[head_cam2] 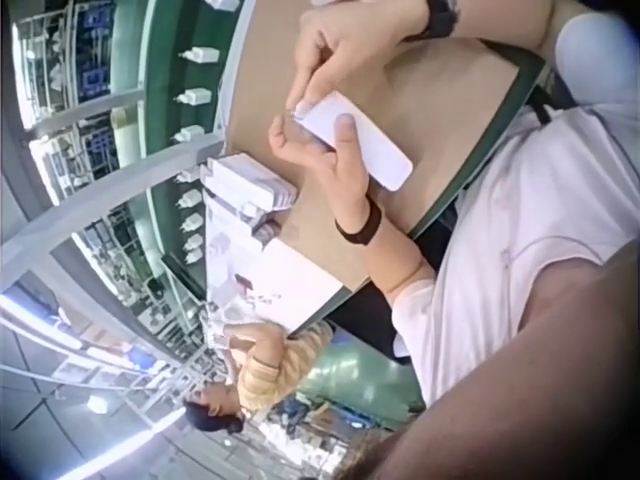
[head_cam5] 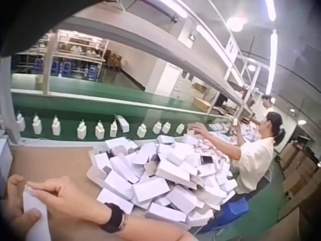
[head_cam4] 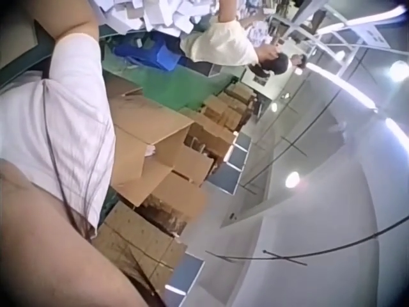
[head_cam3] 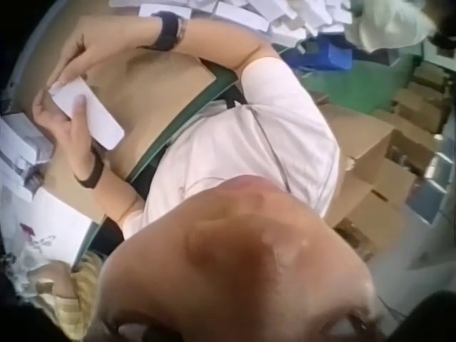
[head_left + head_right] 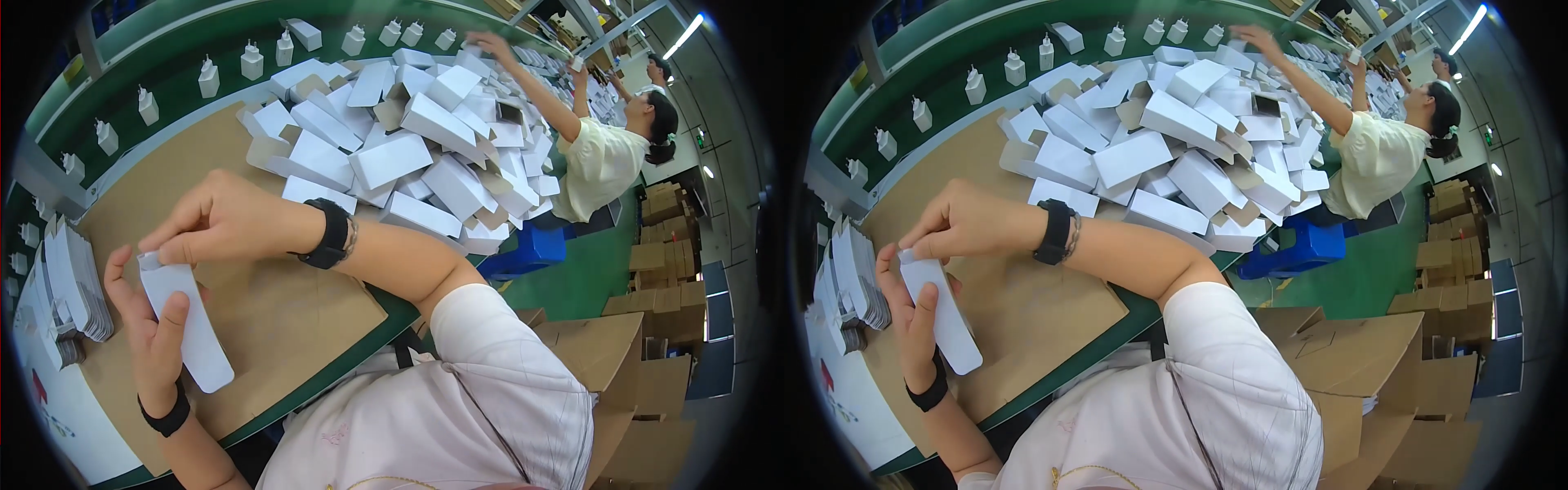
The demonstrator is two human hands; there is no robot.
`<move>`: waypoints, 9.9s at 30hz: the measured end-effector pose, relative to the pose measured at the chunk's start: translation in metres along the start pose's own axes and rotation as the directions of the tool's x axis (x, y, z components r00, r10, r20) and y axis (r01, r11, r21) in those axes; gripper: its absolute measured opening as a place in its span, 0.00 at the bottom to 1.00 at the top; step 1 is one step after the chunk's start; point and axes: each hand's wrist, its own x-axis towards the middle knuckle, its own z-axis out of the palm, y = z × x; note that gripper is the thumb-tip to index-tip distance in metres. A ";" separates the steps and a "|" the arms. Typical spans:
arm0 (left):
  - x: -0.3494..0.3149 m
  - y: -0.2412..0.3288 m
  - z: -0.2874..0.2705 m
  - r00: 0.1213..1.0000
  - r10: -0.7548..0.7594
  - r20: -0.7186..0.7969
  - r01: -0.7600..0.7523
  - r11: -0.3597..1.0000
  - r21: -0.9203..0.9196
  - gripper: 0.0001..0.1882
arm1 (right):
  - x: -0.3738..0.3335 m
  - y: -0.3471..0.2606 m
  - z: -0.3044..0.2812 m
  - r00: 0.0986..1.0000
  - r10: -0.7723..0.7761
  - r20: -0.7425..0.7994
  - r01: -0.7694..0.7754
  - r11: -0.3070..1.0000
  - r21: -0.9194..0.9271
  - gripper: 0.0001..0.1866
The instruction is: The person folds flat white cardboard boxes by hand and places them onto a pile on the table. They then pick up a stack of flat boxes, remove a rubber band, and spread them out on the table.
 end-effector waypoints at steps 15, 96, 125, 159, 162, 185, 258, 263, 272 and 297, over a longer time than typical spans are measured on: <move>0.009 -0.005 -0.009 0.999 -0.021 -0.031 0.023 0.998 0.054 0.30 | -0.001 0.004 0.003 0.986 0.077 0.147 -0.072 0.997 -0.040 0.14; -0.040 -0.009 -0.147 0.741 0.648 -0.176 -0.436 0.664 0.607 0.28 | 0.126 0.044 0.129 0.916 0.389 0.096 -0.325 0.582 0.745 0.26; -0.009 -0.019 -0.061 0.991 -0.127 0.031 0.128 0.887 -0.443 0.27 | -0.013 0.024 0.037 0.911 0.402 -0.096 -0.214 0.658 0.722 0.35; -0.018 -0.008 -0.048 0.980 -0.066 -0.190 0.017 0.969 -0.248 0.39 | -0.026 0.034 0.037 0.907 0.178 0.381 -0.385 -0.015 0.923 0.34; -0.018 -0.006 -0.054 0.901 0.338 -0.271 -0.230 0.904 0.361 0.47 | -0.026 0.030 0.037 0.881 0.183 0.436 -0.441 -0.016 0.898 0.34; -0.007 -0.008 -0.035 0.970 -0.182 -0.160 0.092 0.888 -0.450 0.39 | -0.009 0.023 0.054 0.977 0.211 -0.042 -0.204 0.971 0.127 0.45; -0.017 0.030 -0.038 0.986 -0.064 -0.156 -0.044 0.797 -0.603 0.09 | -0.013 0.024 0.053 0.954 -0.125 -0.273 0.051 0.964 -0.263 0.64; -0.011 0.047 -0.061 0.983 -0.123 -0.136 0.029 0.837 -0.546 0.12 | -0.011 0.013 0.059 0.960 0.034 -0.280 -0.079 0.985 -0.153 0.58; 0.048 -0.009 -0.049 0.917 -0.392 0.078 0.263 0.447 -0.855 0.10 | 0.005 0.031 0.023 0.919 0.323 -0.226 -0.353 0.929 -0.110 0.46; 0.057 0.029 -0.134 0.939 -0.324 -0.116 0.028 0.409 -0.912 0.13 | -0.015 0.017 0.007 0.891 0.442 0.104 -0.431 0.752 0.498 0.41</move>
